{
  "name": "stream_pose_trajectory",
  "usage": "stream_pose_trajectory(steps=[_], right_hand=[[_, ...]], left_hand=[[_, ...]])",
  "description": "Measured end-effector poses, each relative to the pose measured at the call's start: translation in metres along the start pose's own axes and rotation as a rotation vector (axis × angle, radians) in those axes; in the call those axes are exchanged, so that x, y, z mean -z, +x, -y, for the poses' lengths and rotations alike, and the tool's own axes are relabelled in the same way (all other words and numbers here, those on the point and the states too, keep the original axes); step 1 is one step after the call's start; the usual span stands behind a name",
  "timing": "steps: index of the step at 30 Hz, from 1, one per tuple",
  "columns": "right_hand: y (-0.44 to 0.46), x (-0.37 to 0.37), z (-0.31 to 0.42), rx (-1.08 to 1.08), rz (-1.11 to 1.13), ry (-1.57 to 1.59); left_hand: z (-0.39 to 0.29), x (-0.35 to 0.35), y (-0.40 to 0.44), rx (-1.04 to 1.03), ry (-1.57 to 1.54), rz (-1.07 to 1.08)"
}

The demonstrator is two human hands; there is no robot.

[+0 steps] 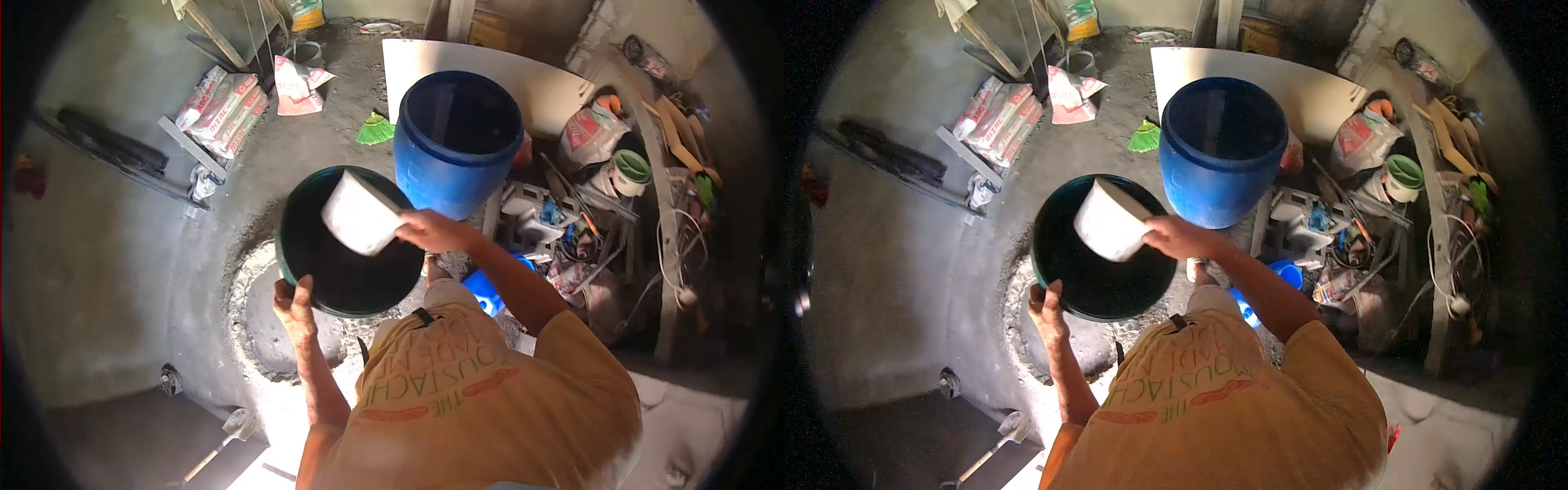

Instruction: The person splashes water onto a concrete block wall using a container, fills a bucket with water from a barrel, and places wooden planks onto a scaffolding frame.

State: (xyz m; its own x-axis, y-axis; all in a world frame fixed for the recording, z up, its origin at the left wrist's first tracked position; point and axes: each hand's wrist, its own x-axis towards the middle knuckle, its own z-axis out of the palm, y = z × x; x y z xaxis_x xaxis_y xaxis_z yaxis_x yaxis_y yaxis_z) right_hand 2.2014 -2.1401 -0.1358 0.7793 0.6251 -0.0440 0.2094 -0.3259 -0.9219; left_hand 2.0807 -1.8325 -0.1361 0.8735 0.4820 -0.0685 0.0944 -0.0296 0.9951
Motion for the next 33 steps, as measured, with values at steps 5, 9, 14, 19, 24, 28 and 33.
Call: stream_pose_trajectory(steps=[5, 9, 14, 19, 24, 28, 33], right_hand=[[0.024, 0.158, -0.020, 0.125, -0.223, -0.025], [0.042, 0.287, -0.049, -0.126, -0.265, -0.334], [0.075, 0.375, -0.092, -0.434, -0.037, -1.040], [0.111, 0.402, -0.137, -0.506, 0.125, -1.115], [0.155, 0.407, -0.141, -0.672, 0.271, -1.126], [0.184, 0.407, -0.152, -0.680, 0.336, -1.119], [0.218, 0.395, -0.166, -0.790, 0.402, -1.117]], left_hand=[[0.005, -0.042, 0.084, 0.018, 0.046, -0.180], [-0.010, -0.091, 0.148, 0.106, -0.026, -0.274], [-0.031, -0.125, 0.215, 0.264, -0.001, -0.454], [-0.037, -0.154, 0.279, 0.241, -0.192, -0.468], [0.022, -0.169, 0.362, 0.401, -0.275, -0.328], [0.122, -0.199, 0.433, 0.639, -0.073, -0.145], [0.232, -0.275, 0.512, 0.793, -0.028, -0.175]])
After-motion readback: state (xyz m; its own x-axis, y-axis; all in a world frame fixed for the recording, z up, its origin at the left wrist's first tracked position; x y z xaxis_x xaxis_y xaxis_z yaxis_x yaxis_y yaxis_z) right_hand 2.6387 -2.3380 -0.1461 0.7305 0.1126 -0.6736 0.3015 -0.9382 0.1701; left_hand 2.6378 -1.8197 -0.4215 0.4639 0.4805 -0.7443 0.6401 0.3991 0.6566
